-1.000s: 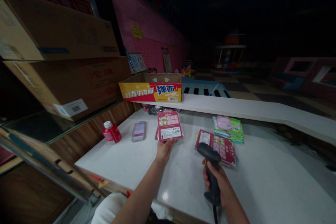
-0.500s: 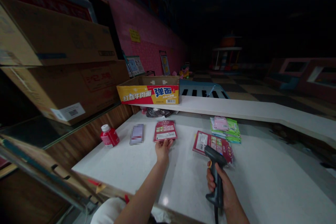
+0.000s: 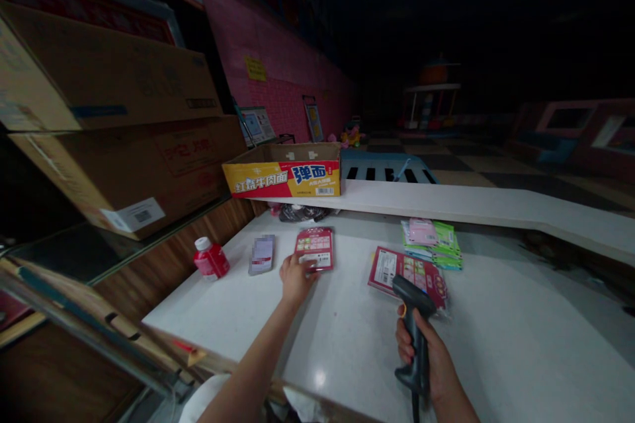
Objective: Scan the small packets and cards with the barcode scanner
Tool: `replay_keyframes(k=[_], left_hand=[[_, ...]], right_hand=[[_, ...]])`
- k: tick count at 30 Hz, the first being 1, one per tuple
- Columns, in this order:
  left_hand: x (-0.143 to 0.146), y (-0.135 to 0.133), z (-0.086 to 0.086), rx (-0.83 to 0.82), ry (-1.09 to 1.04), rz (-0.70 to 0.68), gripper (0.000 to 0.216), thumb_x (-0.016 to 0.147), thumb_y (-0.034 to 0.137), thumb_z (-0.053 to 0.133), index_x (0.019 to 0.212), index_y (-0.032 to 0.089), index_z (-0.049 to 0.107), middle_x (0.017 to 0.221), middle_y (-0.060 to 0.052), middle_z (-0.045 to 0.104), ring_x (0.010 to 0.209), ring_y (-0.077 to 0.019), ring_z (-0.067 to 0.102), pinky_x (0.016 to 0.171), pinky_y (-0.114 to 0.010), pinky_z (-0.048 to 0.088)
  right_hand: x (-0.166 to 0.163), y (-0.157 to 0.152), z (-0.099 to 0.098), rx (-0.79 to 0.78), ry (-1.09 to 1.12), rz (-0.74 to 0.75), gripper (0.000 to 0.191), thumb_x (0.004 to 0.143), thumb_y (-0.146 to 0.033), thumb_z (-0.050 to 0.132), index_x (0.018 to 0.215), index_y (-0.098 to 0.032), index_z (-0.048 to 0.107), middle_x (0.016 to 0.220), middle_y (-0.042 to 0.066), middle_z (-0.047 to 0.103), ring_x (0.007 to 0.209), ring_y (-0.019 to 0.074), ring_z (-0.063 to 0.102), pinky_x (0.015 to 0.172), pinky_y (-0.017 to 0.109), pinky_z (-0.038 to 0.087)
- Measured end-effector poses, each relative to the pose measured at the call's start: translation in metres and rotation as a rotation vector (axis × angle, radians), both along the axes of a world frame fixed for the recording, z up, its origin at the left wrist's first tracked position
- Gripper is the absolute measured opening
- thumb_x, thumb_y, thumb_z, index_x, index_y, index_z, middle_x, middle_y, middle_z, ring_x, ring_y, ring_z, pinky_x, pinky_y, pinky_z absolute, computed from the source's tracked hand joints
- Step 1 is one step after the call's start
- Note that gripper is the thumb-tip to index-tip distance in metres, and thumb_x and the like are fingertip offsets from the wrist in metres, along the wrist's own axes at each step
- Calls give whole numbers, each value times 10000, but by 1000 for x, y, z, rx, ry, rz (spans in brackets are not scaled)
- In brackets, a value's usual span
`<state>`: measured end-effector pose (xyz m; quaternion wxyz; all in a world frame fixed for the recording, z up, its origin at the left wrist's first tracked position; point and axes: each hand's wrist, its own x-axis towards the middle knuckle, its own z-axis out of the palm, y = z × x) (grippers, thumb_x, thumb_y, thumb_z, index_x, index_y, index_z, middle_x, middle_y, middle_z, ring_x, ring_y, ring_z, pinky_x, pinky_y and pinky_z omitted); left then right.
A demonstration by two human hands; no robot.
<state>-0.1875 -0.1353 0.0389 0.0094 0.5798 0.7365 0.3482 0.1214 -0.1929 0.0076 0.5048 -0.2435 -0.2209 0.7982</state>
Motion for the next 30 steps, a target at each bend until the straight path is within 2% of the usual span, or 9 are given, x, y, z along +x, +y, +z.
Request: replay_keyframes(k=[4,11,17,20,22,24,26,30], left_hand=[[-8,14,-10,-98,53,-13,273,723,233,736,989,289,765,1205,-115,607,1148,-330,480,971,-441,350],[-12,24,-25,-44,104,-49,298,805,238,643,1081,282,743,1199,-122,610,1114,-311,514,956,-403,398],[-12,25,-22,-70,145,-66,313,833,207,588,1098,282,738,1223,-122,613,1122,-306,524,966,-415,398],[-10,22,-17,-89,169,-30,304,845,226,579,1102,282,731,1225,-126,613,1161,-323,508,1013,-490,356],[-6,19,-13,-40,201,-7,302,847,226,577,1106,273,725,1270,-126,587,1233,-337,459,1060,-541,296],[1,14,-11,52,223,-29,311,843,204,573,1113,261,715,1309,-120,560,1274,-328,427,1079,-529,285],[15,12,-10,116,199,-109,306,836,180,566,1095,243,715,1261,-114,589,1223,-301,473,1045,-470,349],[66,20,-10,13,-55,-305,251,838,154,541,1019,169,715,936,-98,694,891,-216,621,841,-340,467]], right_hand=[[2,1,-1,-23,18,6,290,781,-447,722,904,-206,616,546,-67,446,389,46,334,368,152,309],[3,2,2,-58,24,-7,289,766,-421,743,903,-194,626,557,-61,446,404,49,339,374,156,322],[4,4,3,-40,47,-6,278,783,-426,727,892,-191,628,550,-61,451,398,43,338,373,152,320],[5,5,1,-15,61,-7,270,797,-423,719,900,-190,629,555,-60,464,403,46,357,375,152,329],[5,6,0,2,66,-8,276,792,-426,726,900,-191,630,555,-60,475,403,47,370,374,153,334],[5,7,-1,9,72,-18,286,782,-432,736,894,-191,631,548,-63,477,396,46,372,367,151,330],[4,8,-2,5,81,-33,297,771,-436,745,884,-186,632,537,-66,473,385,42,366,360,146,323],[1,10,-5,2,97,-44,307,765,-441,749,878,-183,627,528,-67,473,378,43,372,351,144,317]])
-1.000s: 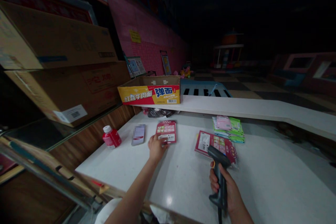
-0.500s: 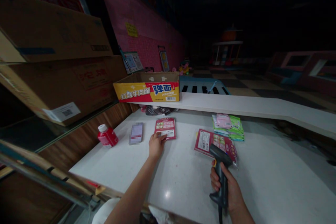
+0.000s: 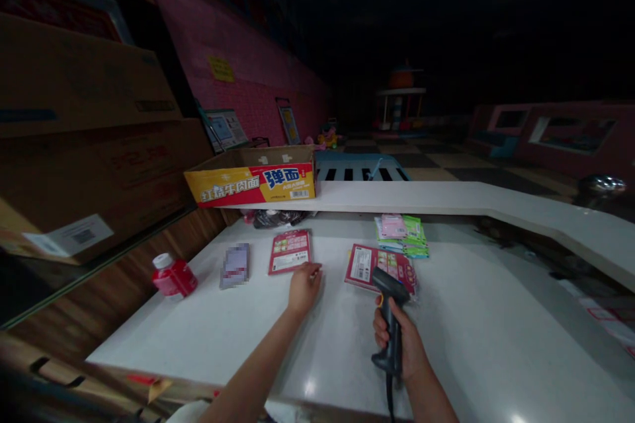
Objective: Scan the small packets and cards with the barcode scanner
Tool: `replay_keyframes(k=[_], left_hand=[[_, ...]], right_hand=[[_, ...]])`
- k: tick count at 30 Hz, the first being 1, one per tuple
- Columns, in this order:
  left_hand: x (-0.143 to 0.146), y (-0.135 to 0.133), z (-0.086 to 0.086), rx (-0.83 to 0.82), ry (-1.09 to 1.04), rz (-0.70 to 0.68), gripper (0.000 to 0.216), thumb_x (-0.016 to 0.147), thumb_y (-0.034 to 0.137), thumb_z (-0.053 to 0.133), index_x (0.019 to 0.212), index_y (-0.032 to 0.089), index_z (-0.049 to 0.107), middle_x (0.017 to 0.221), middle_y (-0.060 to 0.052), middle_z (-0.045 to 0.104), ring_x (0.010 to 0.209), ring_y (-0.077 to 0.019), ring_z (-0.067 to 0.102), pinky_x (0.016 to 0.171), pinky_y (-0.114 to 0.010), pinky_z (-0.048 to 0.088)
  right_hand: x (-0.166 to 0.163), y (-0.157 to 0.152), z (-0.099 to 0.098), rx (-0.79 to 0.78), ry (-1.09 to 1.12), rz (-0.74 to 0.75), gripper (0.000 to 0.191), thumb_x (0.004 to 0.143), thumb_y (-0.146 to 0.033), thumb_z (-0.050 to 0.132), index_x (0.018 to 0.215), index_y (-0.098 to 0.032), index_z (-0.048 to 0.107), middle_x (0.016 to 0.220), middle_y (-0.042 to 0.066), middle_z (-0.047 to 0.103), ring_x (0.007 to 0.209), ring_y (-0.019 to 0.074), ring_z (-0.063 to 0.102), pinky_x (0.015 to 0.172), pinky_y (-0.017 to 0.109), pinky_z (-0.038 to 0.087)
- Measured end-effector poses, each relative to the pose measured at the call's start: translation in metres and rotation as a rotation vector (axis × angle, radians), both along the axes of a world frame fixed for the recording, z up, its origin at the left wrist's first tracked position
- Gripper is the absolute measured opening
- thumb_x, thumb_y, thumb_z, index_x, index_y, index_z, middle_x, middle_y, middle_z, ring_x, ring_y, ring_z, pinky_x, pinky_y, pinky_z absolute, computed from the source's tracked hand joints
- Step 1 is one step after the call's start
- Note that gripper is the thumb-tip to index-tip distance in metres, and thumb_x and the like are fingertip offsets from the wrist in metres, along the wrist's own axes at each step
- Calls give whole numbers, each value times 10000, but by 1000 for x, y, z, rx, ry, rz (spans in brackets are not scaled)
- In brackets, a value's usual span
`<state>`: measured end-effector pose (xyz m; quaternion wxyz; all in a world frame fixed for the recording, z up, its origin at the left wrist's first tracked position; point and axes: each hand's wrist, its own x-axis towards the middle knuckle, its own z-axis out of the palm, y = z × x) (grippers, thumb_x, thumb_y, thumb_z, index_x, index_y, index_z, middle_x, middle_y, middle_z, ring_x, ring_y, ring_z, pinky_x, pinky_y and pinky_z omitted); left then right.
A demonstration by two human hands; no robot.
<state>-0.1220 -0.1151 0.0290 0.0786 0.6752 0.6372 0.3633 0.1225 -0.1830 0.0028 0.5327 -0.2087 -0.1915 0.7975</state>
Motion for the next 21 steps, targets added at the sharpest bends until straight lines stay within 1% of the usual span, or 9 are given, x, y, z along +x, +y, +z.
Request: replay_keyframes(k=[2,4,5,8,10,13,17,19,21], left_hand=[[29,10,2,-83,-152,-4,216,835,152,545,978,148,708,867,-87,706,789,-182,634,759,-292,465],[55,21,5,-149,-228,34,169,828,222,593,938,138,692,815,-84,706,742,-177,637,698,-270,447],[65,26,7,-190,-244,60,196,802,275,644,933,133,680,800,-86,704,736,-183,639,675,-266,438],[83,37,11,-312,-253,126,418,647,381,797,949,137,643,816,-91,703,760,-209,649,638,-260,420],[86,42,12,-343,-256,160,433,596,372,833,914,154,635,868,-95,707,805,-216,655,646,-255,418],[84,46,12,-343,-256,190,309,622,329,822,797,163,630,898,-103,708,838,-216,656,665,-253,417],[78,51,13,-364,-320,173,181,668,221,771,633,173,600,756,-67,694,751,-188,644,640,-250,404],[76,53,13,-388,-513,158,209,640,166,774,568,175,578,638,-29,654,692,-165,627,609,-233,395],[74,54,13,-422,-757,132,235,614,168,792,541,171,569,546,-1,605,622,-144,606,571,-218,391]], right_hand=[[0,2,-2,5,12,-12,305,777,-449,734,891,-190,619,534,-69,473,376,47,372,347,146,315],[1,4,-4,12,8,-5,320,771,-463,735,895,-195,609,535,-71,469,375,52,372,345,152,317],[1,5,-5,16,-3,10,333,761,-473,740,886,-197,603,532,-72,465,375,55,374,346,157,321],[2,7,-2,18,-44,46,366,733,-504,753,825,-196,579,516,-74,446,375,60,369,352,168,331],[1,6,0,13,-54,22,378,725,-514,755,804,-193,570,510,-78,434,373,53,354,355,164,326],[-1,7,1,8,-54,-11,392,712,-519,762,819,-190,577,513,-82,431,372,50,349,354,163,313],[1,10,-3,7,-36,21,383,717,-511,760,841,-192,588,524,-77,441,379,64,376,353,178,323],[2,11,-5,16,-30,31,378,729,-510,751,866,-195,593,529,-77,440,384,67,382,356,180,329],[3,12,-6,33,-26,35,374,741,-510,742,881,-196,595,533,-77,441,386,64,377,358,178,329]])
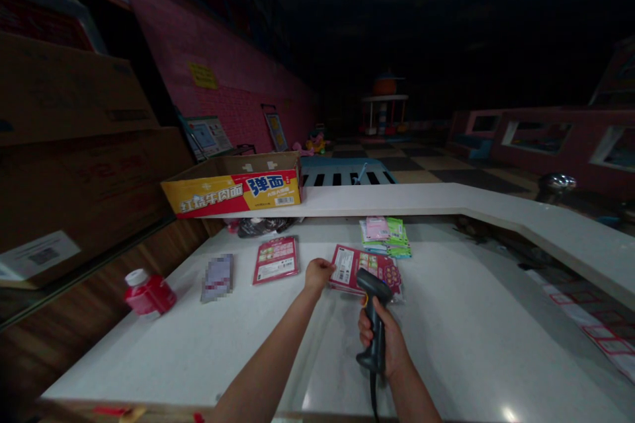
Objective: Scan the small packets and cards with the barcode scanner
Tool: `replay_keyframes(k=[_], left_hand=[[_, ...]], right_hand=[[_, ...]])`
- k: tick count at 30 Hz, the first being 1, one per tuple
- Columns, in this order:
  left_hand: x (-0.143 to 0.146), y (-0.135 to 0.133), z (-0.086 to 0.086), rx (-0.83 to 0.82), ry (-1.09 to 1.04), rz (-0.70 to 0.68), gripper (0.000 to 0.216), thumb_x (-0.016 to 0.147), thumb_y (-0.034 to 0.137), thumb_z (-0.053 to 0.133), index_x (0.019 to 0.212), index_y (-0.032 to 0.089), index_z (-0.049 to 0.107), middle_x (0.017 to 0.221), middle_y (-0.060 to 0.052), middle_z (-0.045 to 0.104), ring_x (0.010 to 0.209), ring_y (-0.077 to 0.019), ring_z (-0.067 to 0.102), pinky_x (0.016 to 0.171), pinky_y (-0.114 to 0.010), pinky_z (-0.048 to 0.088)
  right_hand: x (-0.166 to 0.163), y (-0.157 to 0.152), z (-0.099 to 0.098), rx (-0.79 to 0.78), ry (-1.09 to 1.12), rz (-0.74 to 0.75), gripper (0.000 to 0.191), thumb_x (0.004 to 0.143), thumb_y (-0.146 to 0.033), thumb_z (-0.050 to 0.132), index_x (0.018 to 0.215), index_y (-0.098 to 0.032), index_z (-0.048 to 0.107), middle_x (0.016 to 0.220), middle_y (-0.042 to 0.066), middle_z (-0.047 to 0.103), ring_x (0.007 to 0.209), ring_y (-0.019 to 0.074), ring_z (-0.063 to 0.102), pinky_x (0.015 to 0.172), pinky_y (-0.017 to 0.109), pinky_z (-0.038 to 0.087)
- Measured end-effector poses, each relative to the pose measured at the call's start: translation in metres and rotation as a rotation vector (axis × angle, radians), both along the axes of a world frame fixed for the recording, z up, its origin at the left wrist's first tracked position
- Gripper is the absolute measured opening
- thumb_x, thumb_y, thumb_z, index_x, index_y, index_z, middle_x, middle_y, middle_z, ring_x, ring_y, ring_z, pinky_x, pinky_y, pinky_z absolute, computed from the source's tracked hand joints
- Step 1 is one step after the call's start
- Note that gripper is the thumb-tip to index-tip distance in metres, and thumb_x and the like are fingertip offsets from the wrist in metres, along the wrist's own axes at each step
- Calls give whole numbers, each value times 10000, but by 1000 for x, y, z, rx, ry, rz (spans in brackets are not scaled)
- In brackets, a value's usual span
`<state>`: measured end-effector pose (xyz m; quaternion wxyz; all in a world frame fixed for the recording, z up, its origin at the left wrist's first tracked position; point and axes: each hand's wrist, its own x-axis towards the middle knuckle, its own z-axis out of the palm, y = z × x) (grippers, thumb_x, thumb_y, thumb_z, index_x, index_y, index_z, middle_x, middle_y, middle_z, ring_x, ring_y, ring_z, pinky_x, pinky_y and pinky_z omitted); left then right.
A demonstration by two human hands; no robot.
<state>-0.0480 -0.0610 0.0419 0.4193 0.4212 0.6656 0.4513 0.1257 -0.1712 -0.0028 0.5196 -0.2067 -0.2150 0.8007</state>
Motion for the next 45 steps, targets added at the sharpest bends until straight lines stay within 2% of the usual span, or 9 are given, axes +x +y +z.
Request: replay_keyframes(k=[4,11,16,19,23,27,33,38,45], left_hand=[[-12,-5,0,-37,-235,-22,201,679,227,759,598,152,591,516,8,590,496,-116,557,509,-222,406],[-64,-28,-12,55,-755,26,177,678,143,770,771,148,620,665,-2,666,567,-96,615,566,-199,505],[-81,-44,-29,271,-936,54,396,605,85,819,924,189,608,862,1,713,769,-123,680,783,-269,569],[-77,-49,-35,374,-965,123,524,564,48,816,1019,212,614,992,-14,723,917,-181,688,924,-388,545],[-70,-52,-39,444,-922,179,504,554,91,819,1019,171,644,996,-50,732,974,-221,685,988,-440,508],[-68,-54,-40,480,-899,200,490,543,139,834,1001,160,662,1033,-69,731,1043,-243,666,1015,-442,485],[-67,-55,-43,490,-897,175,476,522,188,851,962,143,675,1034,-93,734,1050,-265,665,1022,-457,472],[-65,-55,-46,485,-871,171,520,529,205,847,1016,151,670,1045,-87,732,1022,-250,677,1001,-435,485],[-63,-55,-44,491,-820,156,489,554,209,832,1011,133,677,1017,-99,735,996,-262,683,969,-424,503]], right_hand=[[0,-2,1,32,25,0,337,771,-482,726,900,-196,604,541,-71,454,387,64,373,359,177,328],[-2,-10,4,31,46,5,304,801,-472,697,914,-203,613,546,-75,443,383,50,338,363,155,298],[-2,-14,9,29,14,19,295,790,-450,716,897,-195,611,536,-74,448,380,50,332,366,156,308],[0,-15,10,29,-13,24,279,807,-444,698,914,-204,605,547,-68,459,389,58,353,373,164,323],[-1,-16,9,27,-98,30,351,764,-501,724,915,-210,596,542,-71,468,384,58,369,368,171,326],[-11,-20,17,19,-312,-21,424,721,-548,745,909,-201,590,517,-68,502,358,63,397,344,178,328],[-48,-37,51,64,-682,-115,468,701,-532,761,982,-204,579,517,-62,553,351,90,463,325,185,350],[-67,-45,69,133,-754,-128,433,687,-553,751,830,-200,547,487,-52,559,333,101,468,311,194,347],[-69,-47,72,170,-773,-101,417,703,-564,729,775,-197,544,485,-57,547,334,102,474,312,202,362]])
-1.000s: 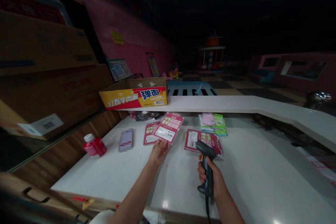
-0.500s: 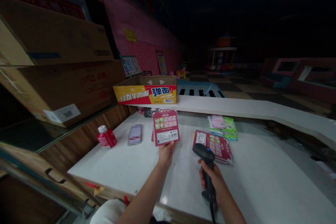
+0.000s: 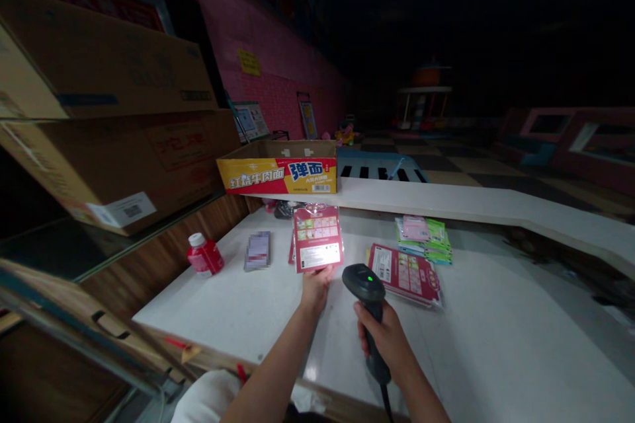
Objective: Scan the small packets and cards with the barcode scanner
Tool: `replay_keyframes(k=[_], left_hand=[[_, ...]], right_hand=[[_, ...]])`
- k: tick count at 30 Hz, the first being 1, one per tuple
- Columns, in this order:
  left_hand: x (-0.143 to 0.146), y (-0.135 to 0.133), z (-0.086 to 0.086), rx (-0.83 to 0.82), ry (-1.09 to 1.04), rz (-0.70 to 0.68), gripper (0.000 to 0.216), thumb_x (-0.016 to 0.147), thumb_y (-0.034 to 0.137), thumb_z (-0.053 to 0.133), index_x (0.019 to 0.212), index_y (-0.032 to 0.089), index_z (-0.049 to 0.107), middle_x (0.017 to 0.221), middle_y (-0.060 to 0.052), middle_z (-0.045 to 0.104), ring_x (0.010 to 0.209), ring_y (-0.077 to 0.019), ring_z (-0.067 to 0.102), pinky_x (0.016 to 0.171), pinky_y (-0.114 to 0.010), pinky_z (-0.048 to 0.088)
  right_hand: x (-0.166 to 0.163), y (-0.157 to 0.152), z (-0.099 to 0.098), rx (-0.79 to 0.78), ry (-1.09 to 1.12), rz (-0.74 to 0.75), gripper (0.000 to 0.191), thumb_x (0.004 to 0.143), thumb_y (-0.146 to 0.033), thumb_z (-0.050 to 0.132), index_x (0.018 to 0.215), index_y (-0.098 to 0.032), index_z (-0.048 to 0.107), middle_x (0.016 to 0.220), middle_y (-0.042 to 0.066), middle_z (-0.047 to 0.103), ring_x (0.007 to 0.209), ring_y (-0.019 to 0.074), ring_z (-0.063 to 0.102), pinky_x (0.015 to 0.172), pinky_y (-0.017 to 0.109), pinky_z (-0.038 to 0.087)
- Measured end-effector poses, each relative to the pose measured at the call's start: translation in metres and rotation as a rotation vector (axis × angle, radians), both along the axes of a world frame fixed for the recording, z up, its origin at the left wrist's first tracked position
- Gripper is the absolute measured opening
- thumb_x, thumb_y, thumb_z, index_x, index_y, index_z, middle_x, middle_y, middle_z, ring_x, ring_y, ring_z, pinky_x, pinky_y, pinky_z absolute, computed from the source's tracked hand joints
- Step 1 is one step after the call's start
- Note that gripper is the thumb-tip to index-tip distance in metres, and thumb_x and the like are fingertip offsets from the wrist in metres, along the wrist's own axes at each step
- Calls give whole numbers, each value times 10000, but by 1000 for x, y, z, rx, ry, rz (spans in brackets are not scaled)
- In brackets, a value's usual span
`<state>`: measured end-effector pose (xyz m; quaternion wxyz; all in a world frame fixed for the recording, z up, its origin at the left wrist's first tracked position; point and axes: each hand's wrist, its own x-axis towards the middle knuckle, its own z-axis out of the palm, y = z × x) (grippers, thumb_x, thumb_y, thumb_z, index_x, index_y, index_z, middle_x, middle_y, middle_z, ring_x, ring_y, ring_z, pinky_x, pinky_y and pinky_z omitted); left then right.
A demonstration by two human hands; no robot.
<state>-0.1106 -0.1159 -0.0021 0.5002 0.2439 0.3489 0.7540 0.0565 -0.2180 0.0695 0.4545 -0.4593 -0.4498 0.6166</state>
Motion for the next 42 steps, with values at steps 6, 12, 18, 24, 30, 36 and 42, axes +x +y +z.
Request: replay_keyframes(k=[6,12,18,24,30,36,42], left_hand=[[-4,-3,1,-11,-61,-19,500,531,190,849,995,156,667,1038,-87,730,1051,-257,665,1016,-447,470],[-3,-5,4,9,-66,-31,518,523,215,861,998,145,668,1030,-89,732,1035,-266,666,1021,-468,468],[-5,-6,6,16,-51,-38,535,535,221,858,1026,149,658,1039,-90,723,1041,-263,662,1016,-469,475],[-6,-4,3,2,-111,1,478,532,178,850,966,168,650,1010,-62,726,996,-243,676,982,-451,511],[-21,7,10,-120,-163,77,405,575,47,768,932,186,635,923,-28,726,912,-200,695,943,-410,546],[-40,18,25,-308,-98,137,332,573,-20,746,796,178,602,755,13,693,784,-159,697,849,-372,585],[-50,-1,20,-416,249,74,270,629,297,791,609,144,570,546,-14,606,513,-143,611,562,-280,541]], right_hand=[[5,3,-5,-13,22,-14,434,697,-572,736,812,-196,551,492,-58,547,346,101,473,321,207,373],[40,14,-20,-56,150,29,454,691,-566,755,888,-202,568,523,-53,559,355,97,460,328,203,365],[76,22,-47,-118,519,-11,384,762,-526,709,944,-210,588,557,-52,512,387,85,411,365,199,359],[82,29,-62,-208,638,2,342,750,-503,728,848,-203,596,544,-57,475,397,67,373,371,176,348],[81,30,-58,-241,692,2,342,725,-467,768,843,-181,622,531,-53,484,396,58,385,362,159,344],[81,31,-60,-247,722,-2,327,726,-449,772,833,-179,621,533,-52,486,395,60,381,356,159,350],[83,32,-61,-242,742,-11,314,739,-440,762,838,-180,616,533,-51,484,395,56,384,360,152,341]])
